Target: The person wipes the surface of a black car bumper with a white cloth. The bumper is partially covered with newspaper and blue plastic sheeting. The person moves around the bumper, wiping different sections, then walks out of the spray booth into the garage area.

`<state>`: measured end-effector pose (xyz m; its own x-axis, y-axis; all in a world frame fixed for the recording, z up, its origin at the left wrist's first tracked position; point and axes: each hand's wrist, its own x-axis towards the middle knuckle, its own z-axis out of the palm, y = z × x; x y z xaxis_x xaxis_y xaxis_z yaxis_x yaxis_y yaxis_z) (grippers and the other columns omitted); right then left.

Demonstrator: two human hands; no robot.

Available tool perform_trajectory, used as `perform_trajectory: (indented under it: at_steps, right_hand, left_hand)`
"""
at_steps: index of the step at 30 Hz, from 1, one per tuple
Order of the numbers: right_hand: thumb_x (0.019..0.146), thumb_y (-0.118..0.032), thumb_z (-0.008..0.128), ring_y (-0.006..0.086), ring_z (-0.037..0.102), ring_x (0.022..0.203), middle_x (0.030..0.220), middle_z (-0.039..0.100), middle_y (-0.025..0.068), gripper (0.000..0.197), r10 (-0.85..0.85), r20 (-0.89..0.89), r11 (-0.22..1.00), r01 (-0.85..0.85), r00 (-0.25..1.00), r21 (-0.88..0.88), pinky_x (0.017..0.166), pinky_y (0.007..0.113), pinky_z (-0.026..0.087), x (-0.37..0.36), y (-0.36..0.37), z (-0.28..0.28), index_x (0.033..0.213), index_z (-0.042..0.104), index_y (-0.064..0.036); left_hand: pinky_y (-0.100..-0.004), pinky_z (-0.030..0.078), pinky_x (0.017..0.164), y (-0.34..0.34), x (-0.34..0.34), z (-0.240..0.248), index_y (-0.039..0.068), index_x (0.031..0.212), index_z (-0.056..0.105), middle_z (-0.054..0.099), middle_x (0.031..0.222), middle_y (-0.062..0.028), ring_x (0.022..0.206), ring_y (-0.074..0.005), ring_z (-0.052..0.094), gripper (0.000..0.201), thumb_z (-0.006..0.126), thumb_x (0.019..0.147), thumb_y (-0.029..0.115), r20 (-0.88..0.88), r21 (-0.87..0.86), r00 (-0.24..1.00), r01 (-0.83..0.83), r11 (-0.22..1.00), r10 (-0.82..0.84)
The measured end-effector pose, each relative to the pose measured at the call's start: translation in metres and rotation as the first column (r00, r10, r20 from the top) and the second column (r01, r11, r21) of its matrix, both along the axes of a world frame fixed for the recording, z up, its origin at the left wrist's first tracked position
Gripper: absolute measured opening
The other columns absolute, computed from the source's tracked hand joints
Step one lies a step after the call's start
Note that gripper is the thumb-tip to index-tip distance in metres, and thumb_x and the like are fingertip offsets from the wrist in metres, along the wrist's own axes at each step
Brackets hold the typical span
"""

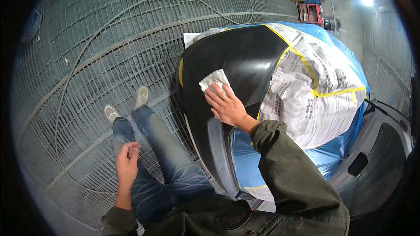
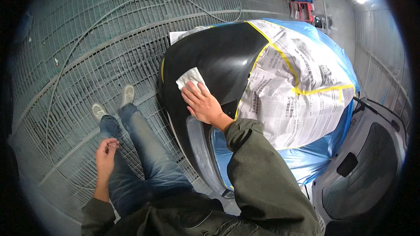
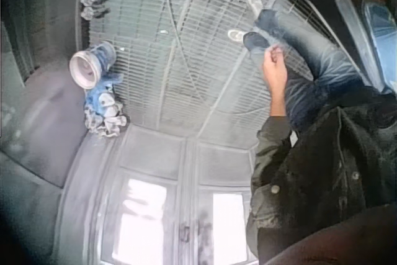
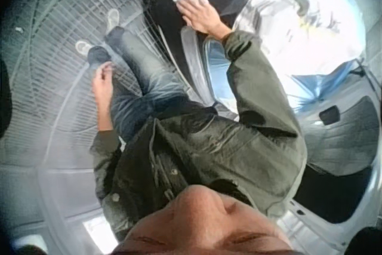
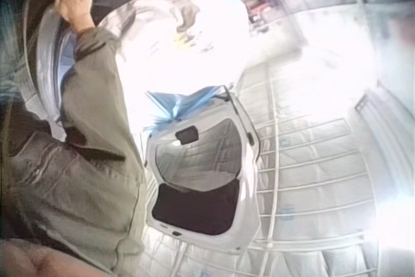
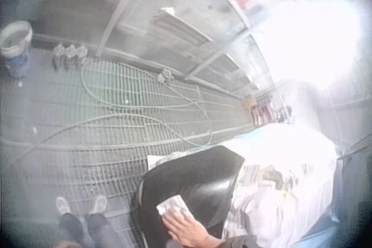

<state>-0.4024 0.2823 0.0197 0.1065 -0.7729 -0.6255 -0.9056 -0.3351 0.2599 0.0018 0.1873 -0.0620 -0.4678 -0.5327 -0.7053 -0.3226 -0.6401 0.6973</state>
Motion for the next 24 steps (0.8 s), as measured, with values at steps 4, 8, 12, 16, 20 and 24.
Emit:
perform_trajectory:
  at_steps: [4,8,12,16,20,24]
  right_hand:
    - [0.094,-0.050,0.053,0.0262,0.020,0.153,0.163,0.030,0.0045,0.072,-0.043,0.042,0.999,0.041,0.998,0.027,0.124,0.049,0.015,-0.035,0.026,0.043,0.154,0.038,-0.0127]
    - [0.096,-0.040,0.057,0.0290,0.021,0.153,0.164,0.028,0.0101,0.068,-0.239,-0.075,0.948,0.216,0.968,-0.234,0.123,0.048,0.017,-0.055,0.033,0.064,0.154,0.038,-0.0113]
    - [0.097,-0.022,0.054,0.0313,0.032,0.149,0.157,0.040,0.0129,0.052,-0.382,0.001,0.712,0.295,0.924,-0.637,0.121,0.048,0.023,-0.026,0.037,0.009,0.146,0.048,-0.0047]
    - [0.095,-0.020,0.055,0.0264,0.043,0.143,0.147,0.054,0.0098,0.043,-0.332,0.042,0.566,0.235,0.942,-0.790,0.117,0.046,0.029,-0.022,0.049,-0.012,0.135,0.060,-0.0045]
    - [0.090,-0.027,0.060,0.0363,0.028,0.149,0.160,0.034,0.0191,0.063,-0.495,0.134,0.346,0.336,0.858,-0.876,0.120,0.052,0.023,0.017,0.068,-0.057,0.143,0.048,0.0060]
    - [0.090,-0.023,0.064,0.0466,0.014,0.151,0.162,0.019,0.0260,0.073,-0.490,0.452,0.005,0.520,0.746,-0.854,0.122,0.056,0.019,0.047,0.063,-0.099,0.148,0.035,0.0109]
  left_hand:
    - [-0.0238,0.051,0.079,0.026,0.037,-0.025,-0.004,0.111,0.066,0.072,0.097,-0.0072,0.084,-0.0098,0.064,0.018,0.060,0.097,0.007,0.054,-0.031,0.998,-0.015,0.999,0.016]
    - [-0.0235,0.050,0.078,0.047,0.059,-0.025,-0.003,0.109,0.066,0.072,0.095,-0.0058,0.082,-0.0085,0.063,0.017,0.060,0.097,0.008,0.109,-0.044,0.993,0.054,0.998,-0.049]
    - [-0.0232,0.049,0.079,0.091,0.074,-0.037,-0.003,0.109,0.066,0.071,0.095,-0.0060,0.083,-0.0078,0.062,0.017,0.060,0.097,0.009,0.098,-0.013,0.995,0.033,0.999,-0.031]
    - [-0.0242,0.050,0.083,0.133,0.082,-0.031,-0.003,0.112,0.065,0.071,0.099,-0.0072,0.089,-0.0101,0.064,0.020,0.059,0.099,0.011,0.094,0.023,0.991,0.094,0.995,-0.096]
    - [-0.0250,0.051,0.085,0.179,0.106,-0.024,-0.004,0.112,0.064,0.071,0.100,-0.0074,0.090,-0.0112,0.065,0.021,0.058,0.100,0.012,0.121,0.045,0.988,0.089,0.995,-0.094]
    - [-0.0260,0.051,0.084,0.218,0.142,-0.007,-0.004,0.112,0.063,0.071,0.099,-0.0077,0.090,-0.0120,0.065,0.019,0.058,0.100,0.010,0.229,0.050,0.959,0.162,0.986,-0.169]
